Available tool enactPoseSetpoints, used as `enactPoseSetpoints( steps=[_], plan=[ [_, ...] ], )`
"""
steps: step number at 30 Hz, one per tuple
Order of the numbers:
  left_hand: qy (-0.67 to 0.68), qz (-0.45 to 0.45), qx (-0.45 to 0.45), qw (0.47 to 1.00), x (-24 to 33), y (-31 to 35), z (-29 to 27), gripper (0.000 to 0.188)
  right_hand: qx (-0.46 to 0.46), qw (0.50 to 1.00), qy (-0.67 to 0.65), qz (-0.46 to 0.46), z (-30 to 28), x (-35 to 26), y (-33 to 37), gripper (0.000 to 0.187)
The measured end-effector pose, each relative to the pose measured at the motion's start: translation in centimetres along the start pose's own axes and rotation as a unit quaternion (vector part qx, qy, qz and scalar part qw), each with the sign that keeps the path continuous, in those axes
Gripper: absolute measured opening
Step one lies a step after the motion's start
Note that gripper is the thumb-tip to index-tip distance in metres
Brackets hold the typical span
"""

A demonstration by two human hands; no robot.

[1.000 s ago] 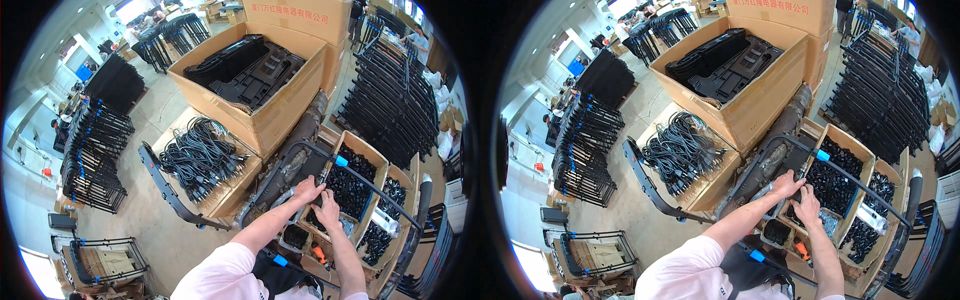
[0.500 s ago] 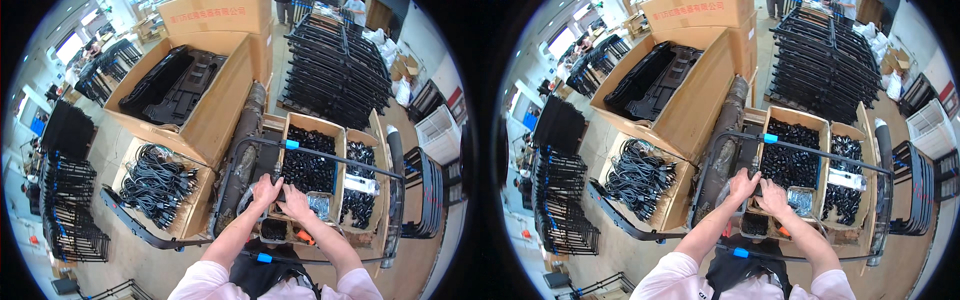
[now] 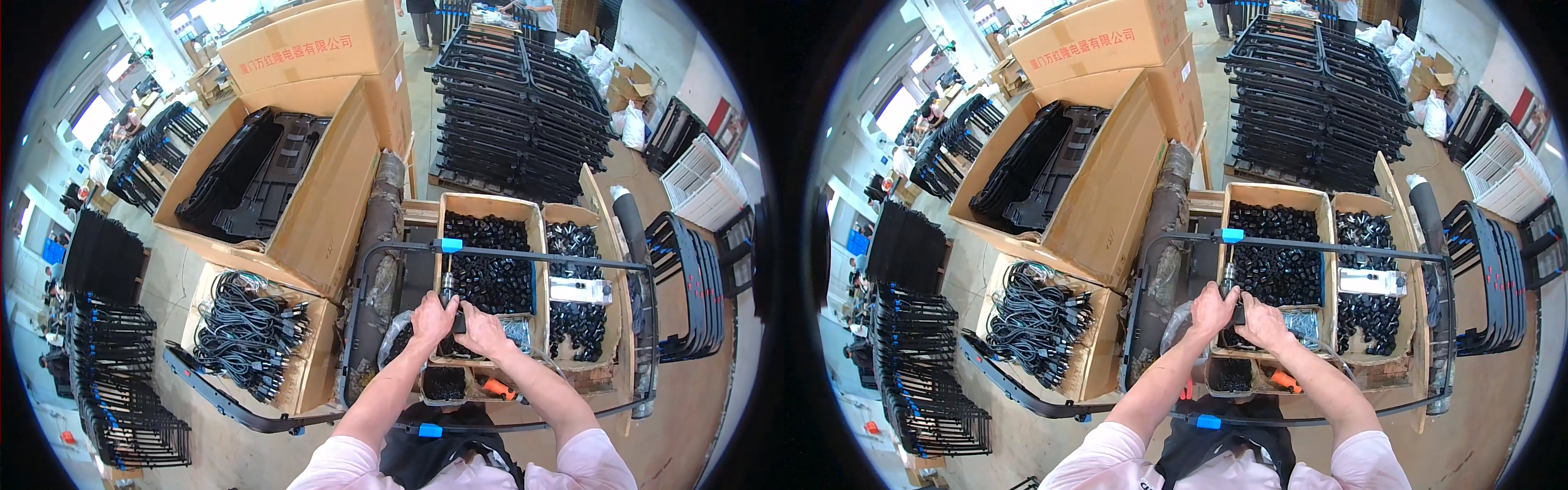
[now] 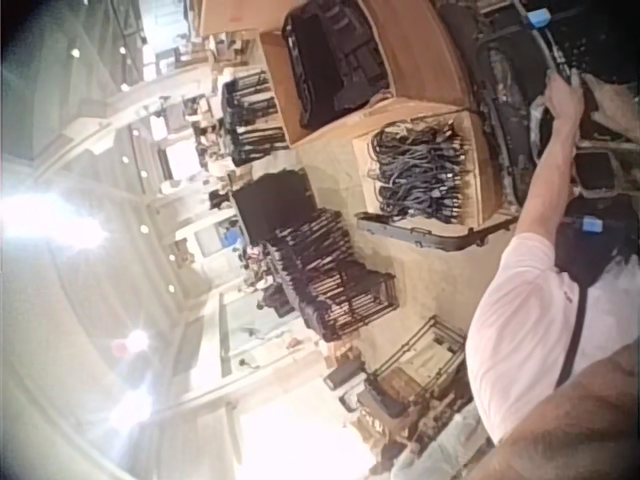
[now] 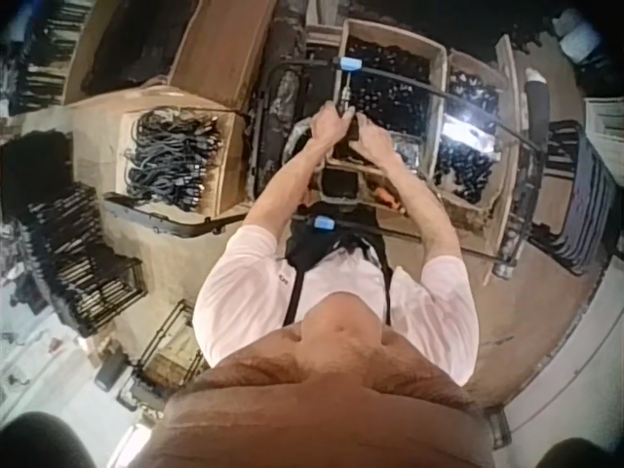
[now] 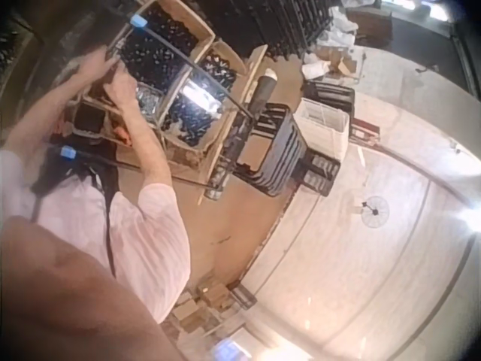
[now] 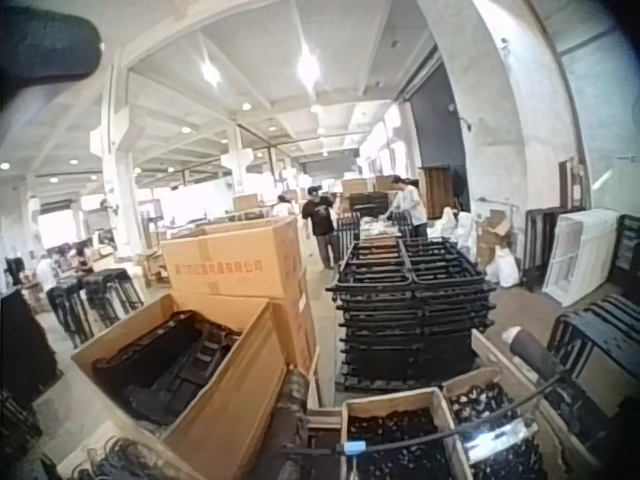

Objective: The person assembles a black electronic device by attaching a power cord and securing a casing with a pneumatic screwdriver. They handle various components including a metal frame, power cables, and a plastic housing, working at a station in a warehouse environment.

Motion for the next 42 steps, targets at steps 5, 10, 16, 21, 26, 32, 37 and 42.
enactPoseSetpoints(
  steps=[5,10,16,21,26,32,37,42],
  plan=[
    [0.004,-0.002,-0.003,1.0,0.1,0.1,0.1,0.063,0.005,1.0,-0.01,-0.006,0.0,0.3,0.1,0.082],
    [-0.002,-0.008,-0.017,1.0,0.3,-0.1,-0.1,0.064,0.002,1.0,-0.015,-0.002,-0.2,0.2,-0.1,0.082],
    [-0.001,-0.004,-0.013,1.0,0.7,-0.3,-0.1,0.064,-0.002,1.0,-0.01,0.004,0.4,1.0,-0.3,0.085],
    [-0.015,-0.015,-0.02,1.0,0.7,-1.0,0.5,0.063,0.012,1.0,-0.019,0.009,0.5,1.4,-0.6,0.088],
    [-0.029,-0.021,-0.012,0.999,1.0,-1.5,0.7,0.063,0.017,0.999,-0.028,0.012,0.2,1.6,-1.0,0.091],
    [-0.034,-0.016,-0.014,0.999,1.3,-2.1,0.9,0.063,0.013,0.999,-0.034,0.017,0.2,2.0,-1.5,0.092],
    [-0.036,-0.017,-0.006,0.999,1.4,-2.5,0.9,0.062,0.001,0.999,-0.037,0.034,-0.3,1.8,-2.1,0.09],
    [-0.028,-0.025,-0.019,0.999,1.9,-2.7,0.8,0.064,-0.004,1.0,-0.014,0.007,0.6,2.4,-2.0,0.07]
  ],
)
Point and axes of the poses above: each hand's wrist, its own y-axis away from the middle knuckle, its own z-axis out of the palm, x = y × z, the point moved 4 cm from there along -y, towards the middle knuckle, and after that the axes turned 7 degrees about x, right-handed, at the moved point
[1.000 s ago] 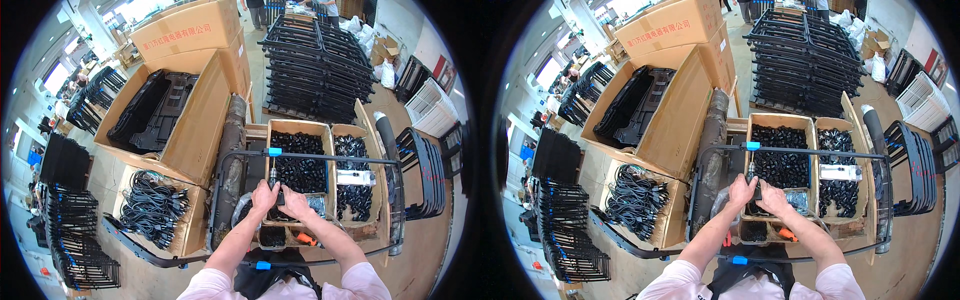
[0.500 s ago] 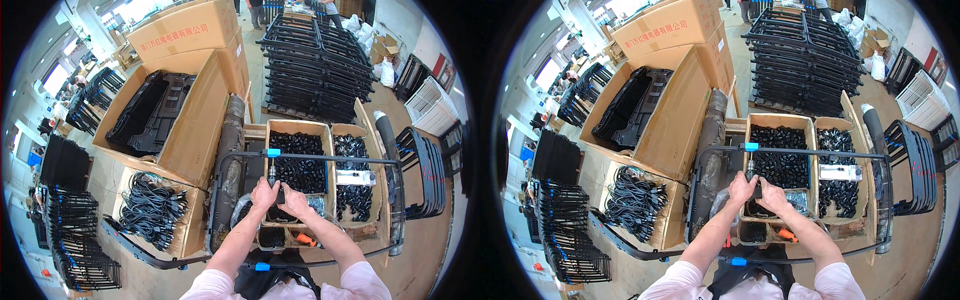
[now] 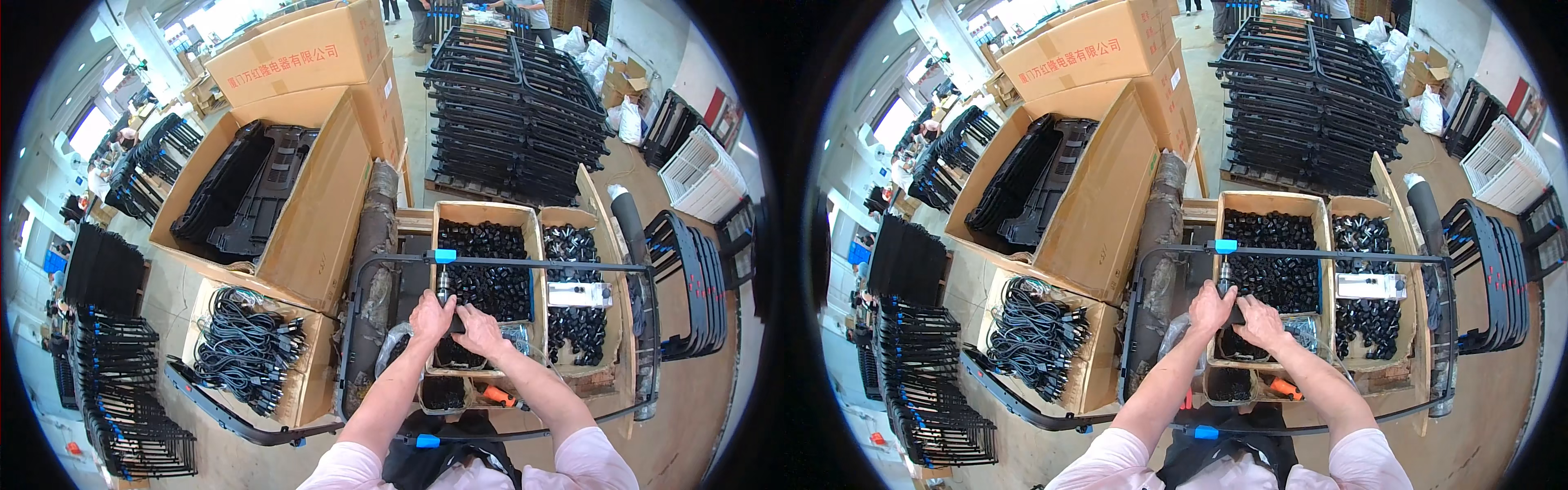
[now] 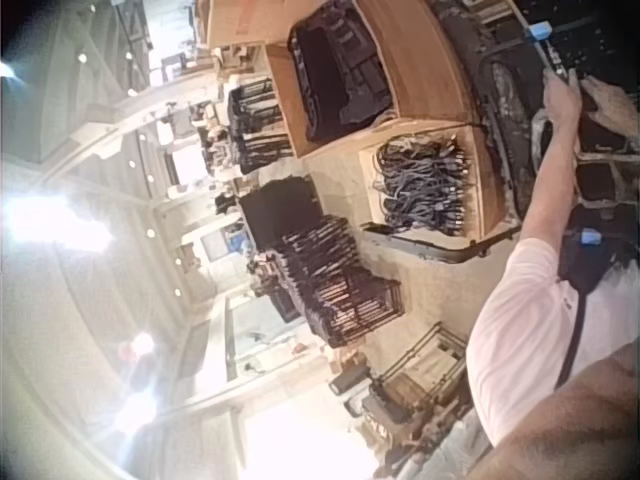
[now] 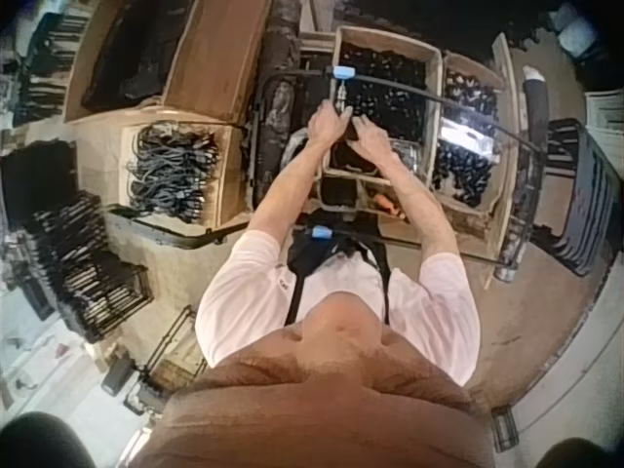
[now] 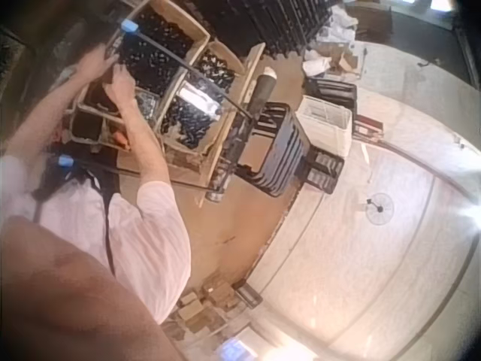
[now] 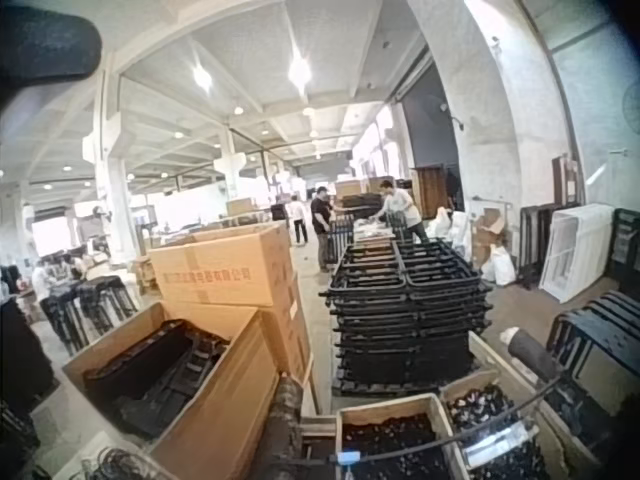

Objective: The person assembles a black electronic device by attaching a power cord and securing a casing with a pneumatic screwdriver. They handle various components including a metal frame, power cables, and a plastic housing, working at a station in a warehouse environment.

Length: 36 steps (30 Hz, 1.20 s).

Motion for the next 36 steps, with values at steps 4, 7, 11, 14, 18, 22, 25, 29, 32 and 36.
enactPoseSetpoints(
  steps=[4,7,11,14,18,22,25,29,32,36],
  plan=[
    [-0.008,0.006,0.002,1.0,-0.4,0.0,0.0,0.064,0.025,0.999,-0.008,-0.025,-0.1,-1.3,0.1,0.06],
    [-0.01,0.002,-0.01,1.0,-0.7,0.1,-0.2,0.065,0.008,1.0,-0.018,-0.011,-0.4,-1.7,0.4,0.061],
    [-0.017,0.003,-0.019,1.0,-0.8,0.3,-0.3,0.066,0.005,1.0,-0.019,-0.012,-0.5,-2.0,0.8,0.062],
    [-0.014,0.002,-0.027,1.0,-1.1,0.3,-0.2,0.068,0.005,1.0,-0.015,-0.012,-0.3,-2.2,1.1,0.062],
    [-0.001,0.008,-0.029,1.0,-1.3,0.7,-0.2,0.068,-0.011,1.0,-0.006,-0.007,-0.1,-2.0,1.5,0.062],
    [0.013,0.01,-0.023,1.0,-1.8,1.3,-0.1,0.068,-0.005,1.0,-0.004,-0.004,0.0,-2.4,2.0,0.062],
    [0.022,0.012,-0.02,1.0,-2.1,1.9,-0.1,0.066,0.0,1.0,0.003,-0.002,-0.2,-2.9,2.5,0.063],
    [0.031,0.004,-0.015,0.999,-2.9,3.6,-0.3,0.067,0.01,1.0,0.005,-0.011,-0.3,-3.6,4.1,0.066],
    [0.061,-0.011,-0.012,0.998,-3.0,7.1,-1.7,0.068,0.022,0.999,0.008,-0.028,-1.2,-5.0,7.1,0.067],
    [0.217,-0.05,-0.012,0.975,-4.3,14.9,-4.6,0.064,0.05,0.997,0.006,-0.054,-4.3,-10.4,13.8,0.074]
  ],
)
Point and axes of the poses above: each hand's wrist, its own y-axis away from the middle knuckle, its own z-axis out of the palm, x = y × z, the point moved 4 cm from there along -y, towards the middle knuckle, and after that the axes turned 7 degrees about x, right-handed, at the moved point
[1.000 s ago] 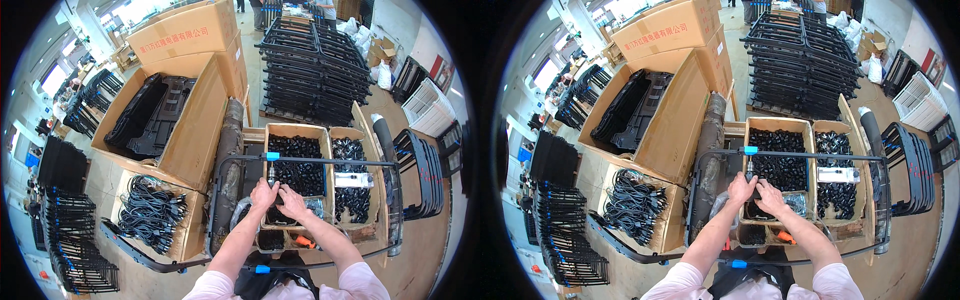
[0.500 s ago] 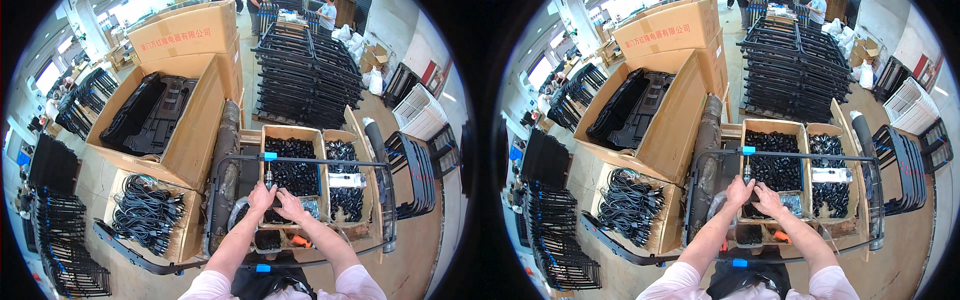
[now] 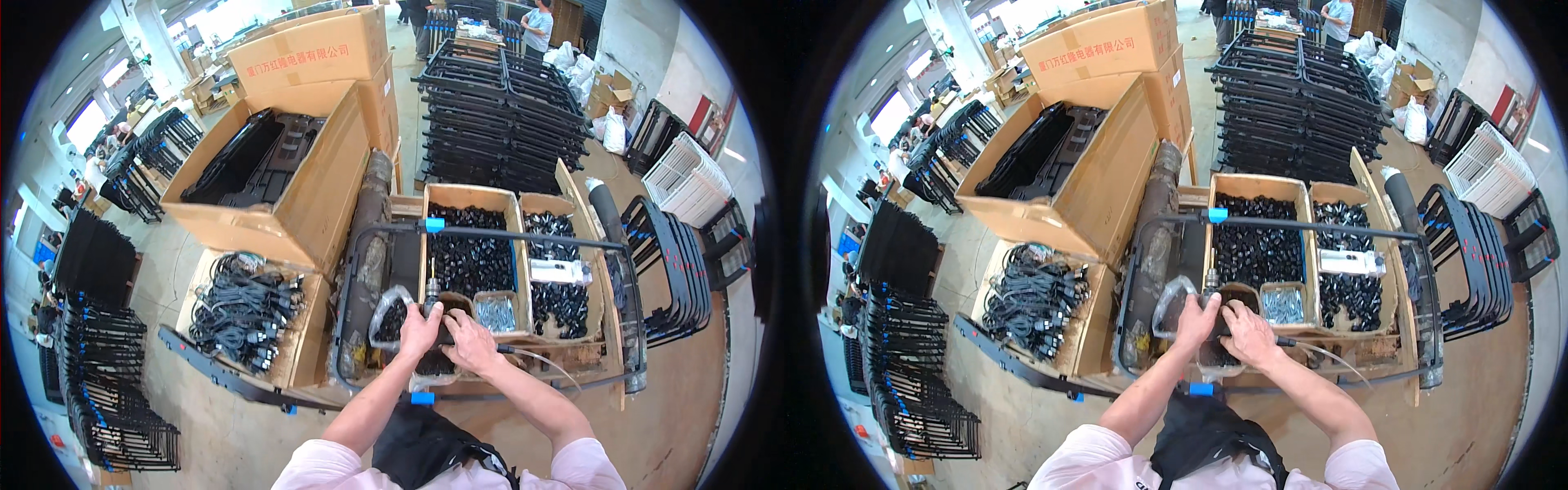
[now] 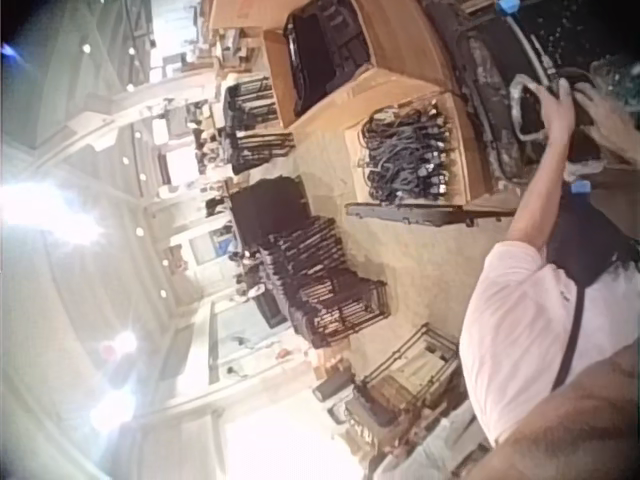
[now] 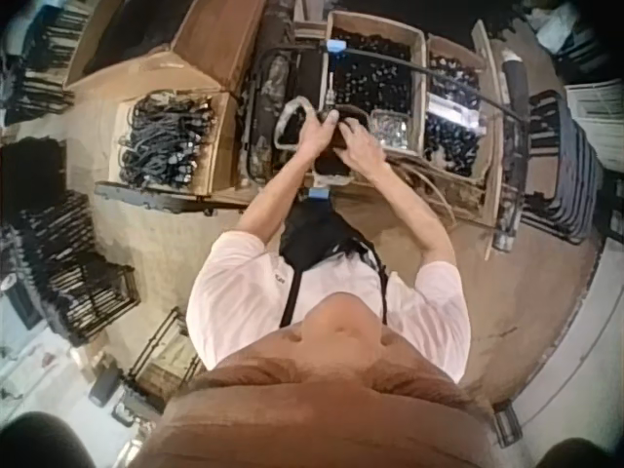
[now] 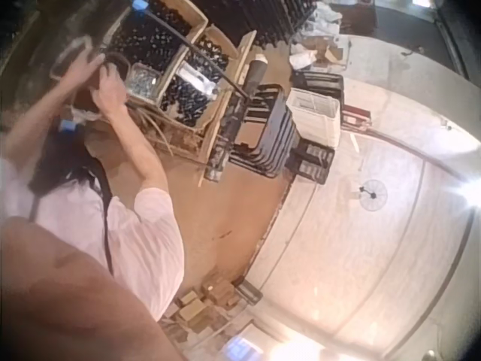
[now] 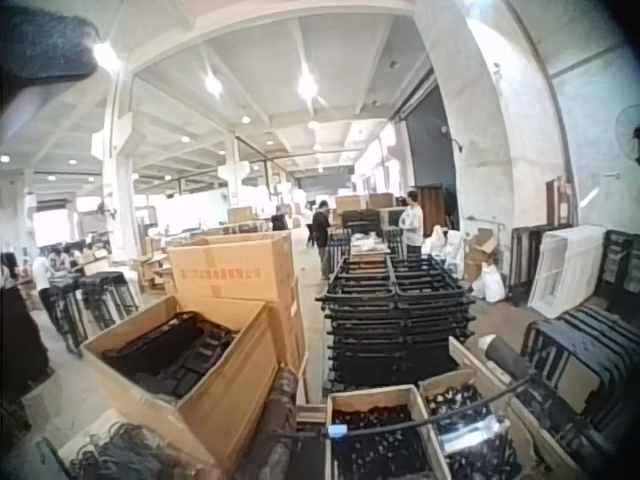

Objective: The person assembles a black electronic device by attaching a power cord and securing a casing with a pneumatic screwdriver. They handle various components including a metal frame, power cables, and a plastic housing, working at a station in a warehouse environment.

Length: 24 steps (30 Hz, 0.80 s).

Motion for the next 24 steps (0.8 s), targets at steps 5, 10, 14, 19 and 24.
enactPoseSetpoints(
  steps=[5,10,14,19,24],
  plan=[
    [0.142,0.013,-0.013,0.99,-1.9,13.6,-4.2,0.051,0.038,0.998,-0.033,-0.031,-2.0,-6.8,11.7,0.077],
    [0.103,0.056,0.023,0.993,-9.0,26.3,-6.1,0.041,0.008,0.996,-0.088,-0.031,1.6,-10.6,24.0,0.089],
    [0.099,-0.021,0.034,0.994,-15.4,31.9,-6.2,0.044,-0.127,0.986,-0.103,0.016,5.5,-12.0,30.0,0.084],
    [0.076,-0.095,0.032,0.992,-20.0,31.6,-5.4,0.051,-0.165,0.982,-0.082,0.043,9.9,-11.8,31.1,0.082],
    [0.027,-0.084,0.051,0.995,-22.7,29.6,-5.7,0.059,-0.146,0.986,-0.072,0.023,10.6,-12.5,29.7,0.083]
  ],
)
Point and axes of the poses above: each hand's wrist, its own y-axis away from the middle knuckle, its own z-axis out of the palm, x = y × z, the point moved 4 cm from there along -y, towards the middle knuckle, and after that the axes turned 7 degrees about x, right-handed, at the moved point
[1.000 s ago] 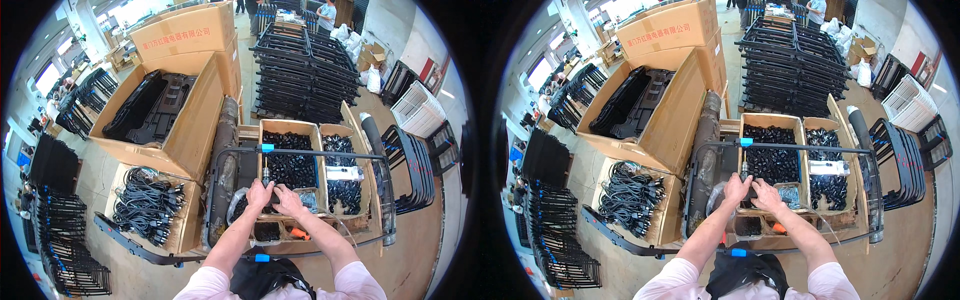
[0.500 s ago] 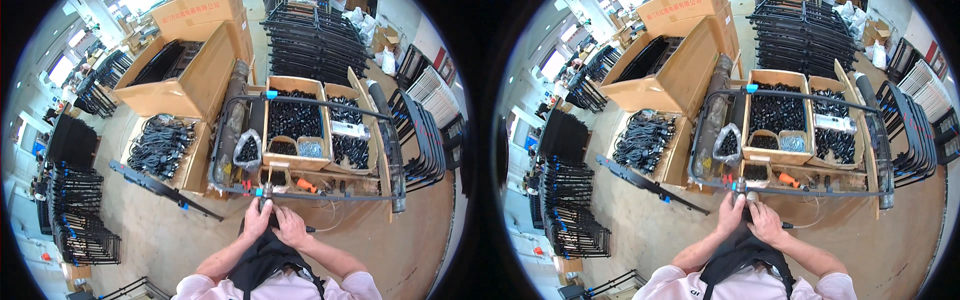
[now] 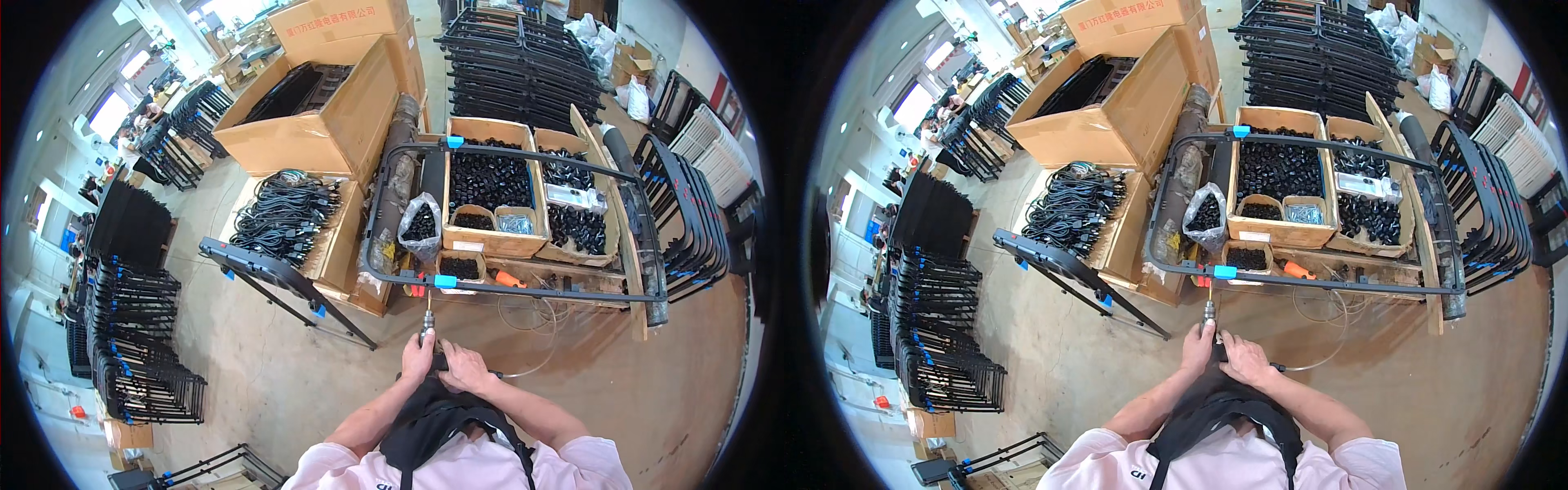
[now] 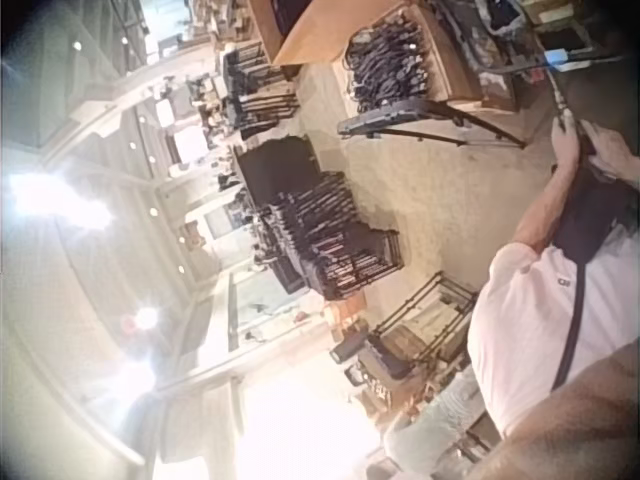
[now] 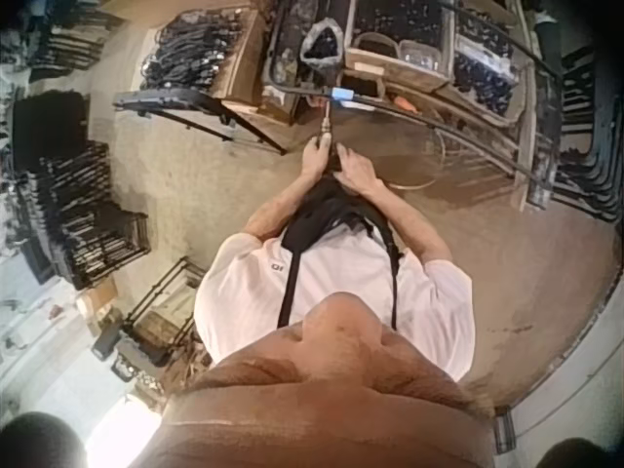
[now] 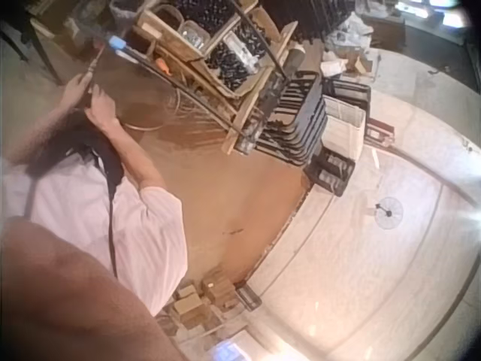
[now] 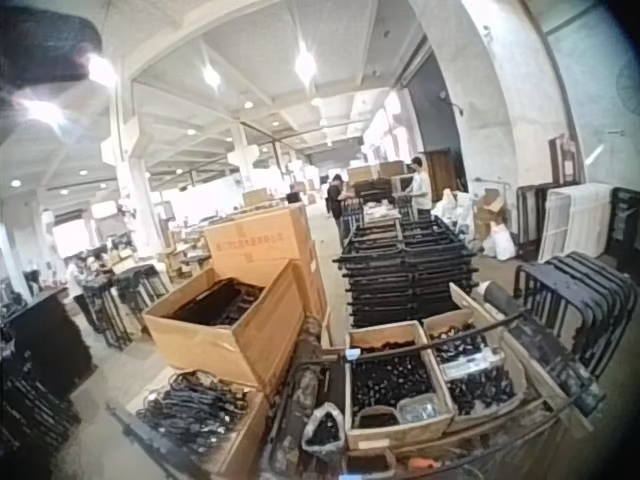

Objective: The person assembles a black electronic device by attaching a power cord and securing a casing with a pneumatic screwdriver. They handle various components including a metal frame, power cables, and a plastic housing, working at a station in a warehouse environment.

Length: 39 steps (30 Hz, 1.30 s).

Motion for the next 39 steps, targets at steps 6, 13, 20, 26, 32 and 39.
enactPoseSetpoints(
  steps=[6,13,20,26,32,39],
  plan=[
    [0.011,0.013,-0.002,1.0,1.0,-1.3,-1.1,0.058,0.0,1.0,-0.01,0.002,0.2,-0.6,-1.4,0.085],
    [0.001,0.005,-0.04,0.999,1.5,-1.5,-1.7,0.053,-0.009,0.999,-0.016,0.033,0.5,-1.3,-1.6,0.086],
    [0.013,0.005,-0.038,0.999,2.3,-1.4,-1.8,0.054,-0.004,0.999,-0.023,0.035,-0.2,-1.7,-1.7,0.084],
    [-0.037,0.005,-0.054,0.998,3.2,-1.9,-2.1,0.065,0.0,0.998,-0.036,0.054,0.6,-1.0,-2.1,0.088],
    [-0.05,0.024,-0.036,0.998,2.7,-2.7,-1.8,0.061,0.006,0.998,-0.046,0.052,-0.2,-1.4,-2.7,0.092],
    [-0.072,0.034,-0.029,0.996,4.1,-2.9,-1.7,0.059,0.019,0.998,-0.033,0.046,-0.1,-0.5,-3.2,0.099]
  ],
)
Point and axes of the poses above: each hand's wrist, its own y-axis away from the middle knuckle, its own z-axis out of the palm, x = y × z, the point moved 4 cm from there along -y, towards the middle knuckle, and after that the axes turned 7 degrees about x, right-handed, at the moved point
